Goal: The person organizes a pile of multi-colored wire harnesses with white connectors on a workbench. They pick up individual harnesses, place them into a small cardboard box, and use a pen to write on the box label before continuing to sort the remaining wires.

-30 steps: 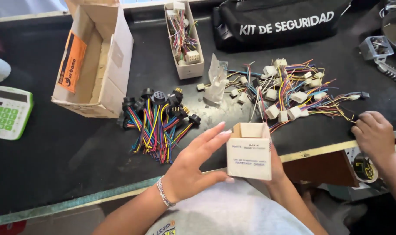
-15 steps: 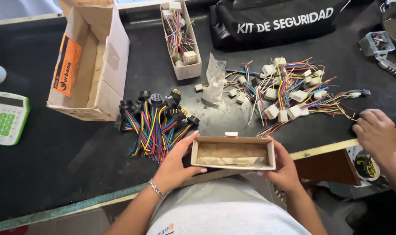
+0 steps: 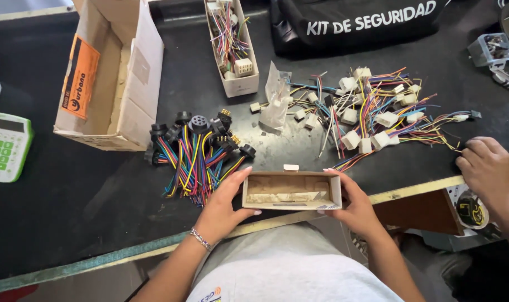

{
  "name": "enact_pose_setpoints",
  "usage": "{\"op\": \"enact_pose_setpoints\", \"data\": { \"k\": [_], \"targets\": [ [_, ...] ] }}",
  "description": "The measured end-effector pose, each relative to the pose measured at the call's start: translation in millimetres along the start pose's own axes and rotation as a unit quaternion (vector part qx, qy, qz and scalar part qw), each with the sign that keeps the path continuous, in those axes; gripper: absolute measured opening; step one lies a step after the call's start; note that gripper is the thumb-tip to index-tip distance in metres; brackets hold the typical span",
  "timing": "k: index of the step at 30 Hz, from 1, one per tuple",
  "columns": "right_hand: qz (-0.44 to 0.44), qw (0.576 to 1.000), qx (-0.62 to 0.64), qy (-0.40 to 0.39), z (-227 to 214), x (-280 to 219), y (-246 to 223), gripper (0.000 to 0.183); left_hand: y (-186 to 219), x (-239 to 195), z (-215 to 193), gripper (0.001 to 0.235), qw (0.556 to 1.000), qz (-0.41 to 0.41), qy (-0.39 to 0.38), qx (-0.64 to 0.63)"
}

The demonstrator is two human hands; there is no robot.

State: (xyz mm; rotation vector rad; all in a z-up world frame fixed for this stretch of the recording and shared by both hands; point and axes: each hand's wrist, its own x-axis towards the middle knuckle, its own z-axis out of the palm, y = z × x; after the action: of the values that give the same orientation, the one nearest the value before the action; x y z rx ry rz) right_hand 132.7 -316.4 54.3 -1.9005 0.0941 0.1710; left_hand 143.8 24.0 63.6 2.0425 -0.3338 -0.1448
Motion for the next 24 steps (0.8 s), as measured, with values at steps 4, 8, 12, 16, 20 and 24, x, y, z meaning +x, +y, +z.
{"op": "enact_pose_setpoints", "data": {
  "k": [4, 8, 12, 16, 20, 24],
  "targets": [
    [-0.011, 1.000, -0.024, 0.003, 0.5, -0.5, -0.8, 0.101, 2.7, 0.6, -0.7, 0.102, 1.000, 0.004, 0.004, 0.007],
    [-0.010, 0.999, -0.038, 0.007, 1.4, -1.1, -2.2, 0.099, 4.3, 0.4, -1.5, 0.102, 1.000, -0.012, -0.004, 0.017],
    [-0.022, 0.998, -0.055, 0.011, 0.6, -1.4, -2.5, 0.099, 8.8, 0.0, -1.7, 0.103, 1.000, -0.019, -0.007, 0.022],
    [-0.022, 0.997, -0.072, 0.011, 0.0, -1.1, -6.6, 0.099, 11.3, 1.4, -1.3, 0.102, 0.999, -0.021, -0.008, 0.027],
    [-0.039, 0.995, -0.089, 0.004, 0.2, -0.9, -4.7, 0.100, 10.6, 0.1, 0.0, 0.103, 0.999, -0.029, -0.007, 0.033],
    [-0.059, 0.991, -0.118, 0.003, -1.0, 0.3, -5.1, 0.101, 8.8, -0.4, 0.5, 0.103, 0.999, -0.032, -0.005, 0.033]
  ]
}}
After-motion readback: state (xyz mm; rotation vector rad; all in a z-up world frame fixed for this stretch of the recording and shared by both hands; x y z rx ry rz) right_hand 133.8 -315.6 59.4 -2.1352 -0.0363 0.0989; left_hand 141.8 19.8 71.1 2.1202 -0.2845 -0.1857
